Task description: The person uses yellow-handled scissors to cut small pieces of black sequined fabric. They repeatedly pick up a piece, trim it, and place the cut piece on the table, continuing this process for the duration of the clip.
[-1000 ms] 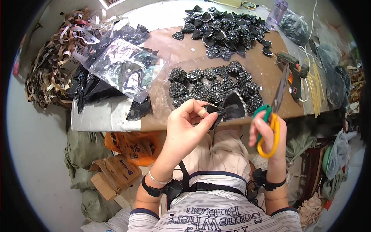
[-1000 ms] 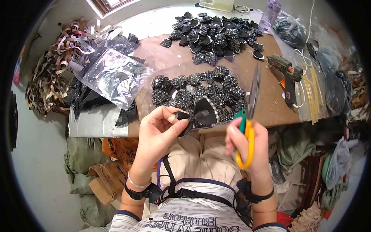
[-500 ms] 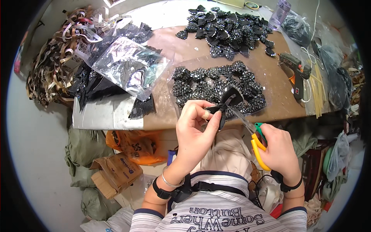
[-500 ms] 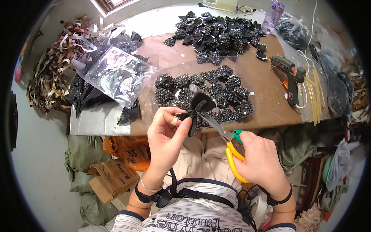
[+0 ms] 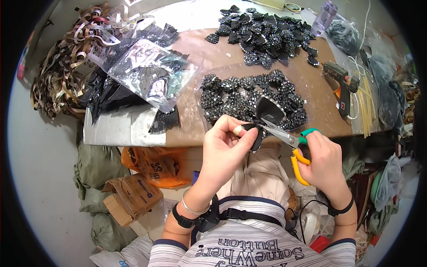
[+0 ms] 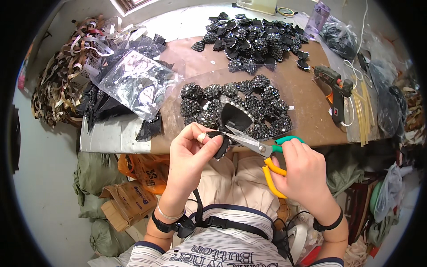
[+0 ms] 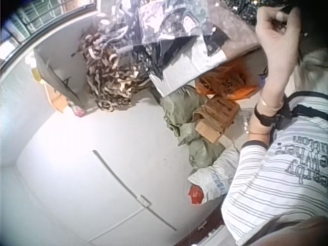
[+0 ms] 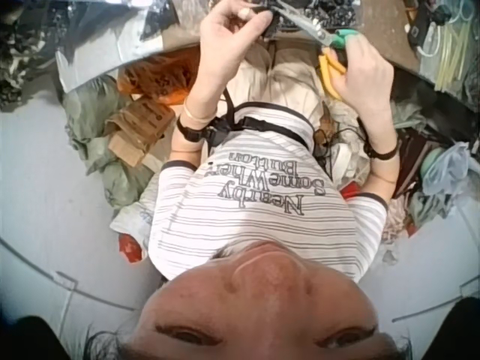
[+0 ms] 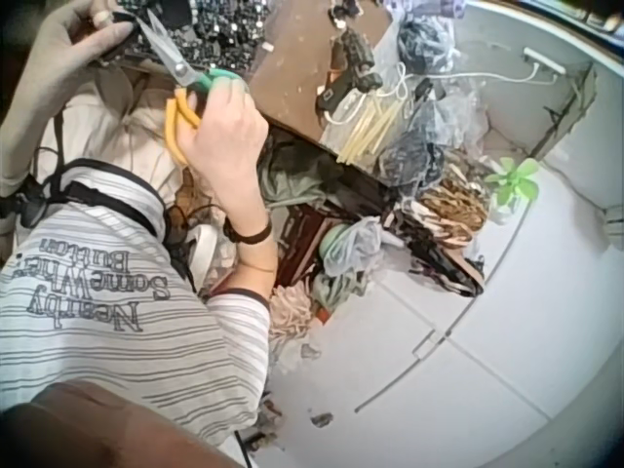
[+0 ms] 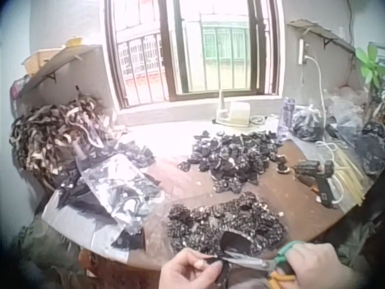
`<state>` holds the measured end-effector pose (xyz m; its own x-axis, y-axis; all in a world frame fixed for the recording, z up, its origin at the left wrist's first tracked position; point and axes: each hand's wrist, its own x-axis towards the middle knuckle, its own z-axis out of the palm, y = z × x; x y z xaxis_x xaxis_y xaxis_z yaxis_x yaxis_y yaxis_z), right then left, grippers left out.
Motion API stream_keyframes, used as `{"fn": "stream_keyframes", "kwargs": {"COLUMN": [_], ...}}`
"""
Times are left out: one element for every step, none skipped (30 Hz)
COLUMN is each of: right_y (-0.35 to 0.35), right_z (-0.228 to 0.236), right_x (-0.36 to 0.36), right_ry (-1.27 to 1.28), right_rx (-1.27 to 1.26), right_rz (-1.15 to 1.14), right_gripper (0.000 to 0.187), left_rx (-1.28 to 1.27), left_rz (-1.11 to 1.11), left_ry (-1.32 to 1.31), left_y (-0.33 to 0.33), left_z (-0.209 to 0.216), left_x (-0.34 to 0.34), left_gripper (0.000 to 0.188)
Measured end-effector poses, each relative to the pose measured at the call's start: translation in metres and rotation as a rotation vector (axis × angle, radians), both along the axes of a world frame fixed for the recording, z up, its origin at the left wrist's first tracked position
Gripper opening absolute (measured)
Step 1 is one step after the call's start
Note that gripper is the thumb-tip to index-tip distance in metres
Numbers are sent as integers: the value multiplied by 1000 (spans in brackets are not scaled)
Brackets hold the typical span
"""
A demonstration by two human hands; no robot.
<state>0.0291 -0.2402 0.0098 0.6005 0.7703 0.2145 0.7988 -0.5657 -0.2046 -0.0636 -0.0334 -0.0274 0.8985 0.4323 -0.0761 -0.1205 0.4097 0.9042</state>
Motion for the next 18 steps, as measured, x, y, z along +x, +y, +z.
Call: {"fn": "stream_keyframes", "kwargs": {"right_y": [-1, -2, -1, -1, 0, 0, -1, -2, -3, -5, -5, -5, -4, -4, -5, -8, -9, -9], "right_z": [2, 3, 5, 7, 9, 10, 10, 10, 9, 7, 5, 6, 7, 7, 4, 0, -3, -4], "right_x": [2, 4, 5, 7, 9, 10, 10, 10, 11, 13, 13, 13, 12, 12, 13, 14, 14, 13], "right_ry": [47, 94, 129, 164, 199, 209, 220, 231, 286, 341, 396, 404, 412, 421, 469, 516, 562, 598], "right_rx": [-14, -28, -25, -23, -20, -25, -30, -35, -19, -3, 13, 17, 21, 24, 46, 68, 90, 95], "right_rz": [22, 45, 55, 65, 75, 77, 77, 78, 85, 93, 100, 94, 88, 81, 77, 73, 69, 62], "right_gripper": [26, 27, 27, 28, 28, 28, 28, 28, 27, 26, 26, 25, 25, 25, 24, 23, 22, 23], "left_rx": [58, 115, 173, 177, 182, 187, 178, 168, 158, 161, 163, 165, 171, 178, 184, 177, 171, 164], "left_rz": [2, 5, 7, 8, 9, 10, 0, -11, -21, -33, -45, -57, -53, -50, -46, -38, -30, -22], "left_ry": [1, 1, 2, -8, -18, -28, -17, -6, 5, 4, 3, 2, 3, 5, 6, -4, -14, -25], "left_y": [0, 0, 0, 0, 0, 0, 0, 1, 2, 4, 5, 6, 6, 6, 5, 5, 5, 4], "left_z": [-2, -4, -6, -5, -3, -1, 1, 3, 4, 4, 3, 3, 3, 4, 4, 3, 3, 3], "left_x": [0, 0, 0, 0, -1, -1, -1, -1, -1, -1, 0, 0, 0, 0, 0, 0, 1, 1], "left_gripper": [17, 17, 17, 18, 19, 20, 20, 20, 20, 20, 20, 19, 19, 19, 18, 18, 18, 17]}}
